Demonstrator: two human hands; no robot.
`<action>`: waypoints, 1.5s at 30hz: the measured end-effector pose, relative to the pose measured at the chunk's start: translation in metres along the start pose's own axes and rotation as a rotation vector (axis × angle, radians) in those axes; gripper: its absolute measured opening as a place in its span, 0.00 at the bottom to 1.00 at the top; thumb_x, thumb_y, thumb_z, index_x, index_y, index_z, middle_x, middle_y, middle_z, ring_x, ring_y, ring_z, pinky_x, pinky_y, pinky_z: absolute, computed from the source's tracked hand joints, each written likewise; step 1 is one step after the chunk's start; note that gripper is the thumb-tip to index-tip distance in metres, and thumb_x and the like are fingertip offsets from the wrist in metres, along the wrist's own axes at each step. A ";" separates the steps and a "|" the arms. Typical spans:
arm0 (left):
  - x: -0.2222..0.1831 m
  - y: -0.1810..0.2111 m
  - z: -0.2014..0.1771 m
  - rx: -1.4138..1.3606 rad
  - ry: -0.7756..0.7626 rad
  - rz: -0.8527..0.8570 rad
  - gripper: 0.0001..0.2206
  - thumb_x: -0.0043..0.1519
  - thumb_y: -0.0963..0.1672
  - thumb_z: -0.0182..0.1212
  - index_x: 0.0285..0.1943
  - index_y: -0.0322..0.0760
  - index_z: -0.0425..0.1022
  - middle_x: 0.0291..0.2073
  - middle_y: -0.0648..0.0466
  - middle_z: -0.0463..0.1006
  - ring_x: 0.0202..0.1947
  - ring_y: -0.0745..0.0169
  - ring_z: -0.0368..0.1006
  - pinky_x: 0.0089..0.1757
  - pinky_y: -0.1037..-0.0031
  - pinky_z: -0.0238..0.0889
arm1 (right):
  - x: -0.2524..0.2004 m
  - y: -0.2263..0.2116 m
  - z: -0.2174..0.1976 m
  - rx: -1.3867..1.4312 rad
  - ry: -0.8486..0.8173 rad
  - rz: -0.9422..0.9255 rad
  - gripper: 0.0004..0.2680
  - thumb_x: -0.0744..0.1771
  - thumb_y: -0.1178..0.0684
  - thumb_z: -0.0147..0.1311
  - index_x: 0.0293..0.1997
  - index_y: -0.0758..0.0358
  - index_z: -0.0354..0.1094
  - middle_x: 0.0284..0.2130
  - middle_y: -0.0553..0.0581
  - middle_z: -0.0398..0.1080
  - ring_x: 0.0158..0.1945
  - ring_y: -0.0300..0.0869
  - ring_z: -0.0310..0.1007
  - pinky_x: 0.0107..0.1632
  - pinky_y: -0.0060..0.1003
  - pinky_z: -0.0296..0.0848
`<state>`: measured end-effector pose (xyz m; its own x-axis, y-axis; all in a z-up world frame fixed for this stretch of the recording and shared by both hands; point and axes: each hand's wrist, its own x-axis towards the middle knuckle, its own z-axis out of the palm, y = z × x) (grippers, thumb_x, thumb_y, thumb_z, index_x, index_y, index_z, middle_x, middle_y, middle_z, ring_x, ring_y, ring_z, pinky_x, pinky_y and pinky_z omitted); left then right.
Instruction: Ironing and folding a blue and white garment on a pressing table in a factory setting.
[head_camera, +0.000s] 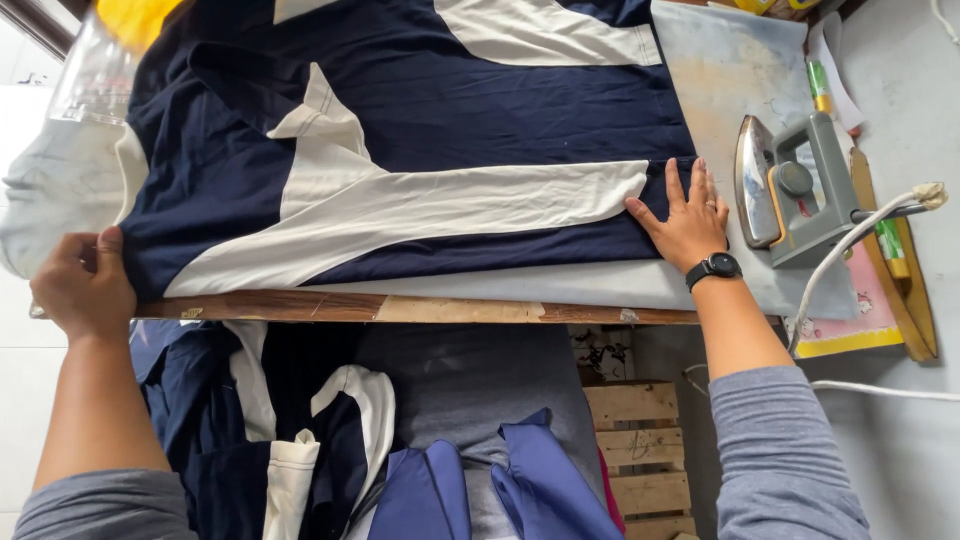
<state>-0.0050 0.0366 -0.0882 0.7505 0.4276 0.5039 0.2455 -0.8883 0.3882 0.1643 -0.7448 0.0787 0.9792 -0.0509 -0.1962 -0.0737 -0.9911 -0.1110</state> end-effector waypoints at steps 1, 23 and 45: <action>0.000 0.002 0.000 -0.003 -0.001 0.002 0.14 0.88 0.48 0.74 0.49 0.38 0.83 0.30 0.53 0.77 0.30 0.52 0.73 0.36 0.61 0.63 | 0.000 -0.001 -0.001 0.000 0.001 0.003 0.40 0.61 0.15 0.21 0.80 0.44 0.28 0.78 0.64 0.25 0.80 0.55 0.24 0.74 0.58 0.31; 0.007 0.014 -0.005 -0.117 -0.178 -0.030 0.13 0.85 0.47 0.64 0.61 0.29 0.74 0.42 0.42 0.77 0.37 0.39 0.74 0.38 0.54 0.64 | -0.055 0.036 0.021 0.022 0.012 -0.159 0.34 0.67 0.22 0.23 0.80 0.48 0.37 0.78 0.60 0.31 0.80 0.51 0.29 0.71 0.57 0.37; 0.002 0.025 0.000 -0.001 0.024 -0.081 0.05 0.76 0.44 0.68 0.52 0.38 0.84 0.43 0.45 0.79 0.40 0.42 0.76 0.43 0.56 0.68 | -0.040 0.022 0.013 -0.022 -0.059 -0.051 0.36 0.64 0.19 0.22 0.80 0.43 0.30 0.79 0.58 0.26 0.80 0.52 0.26 0.72 0.59 0.36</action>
<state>0.0023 0.0154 -0.0772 0.7136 0.5018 0.4889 0.3042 -0.8506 0.4289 0.1210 -0.7634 0.0715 0.9687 0.0064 -0.2481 -0.0192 -0.9947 -0.1007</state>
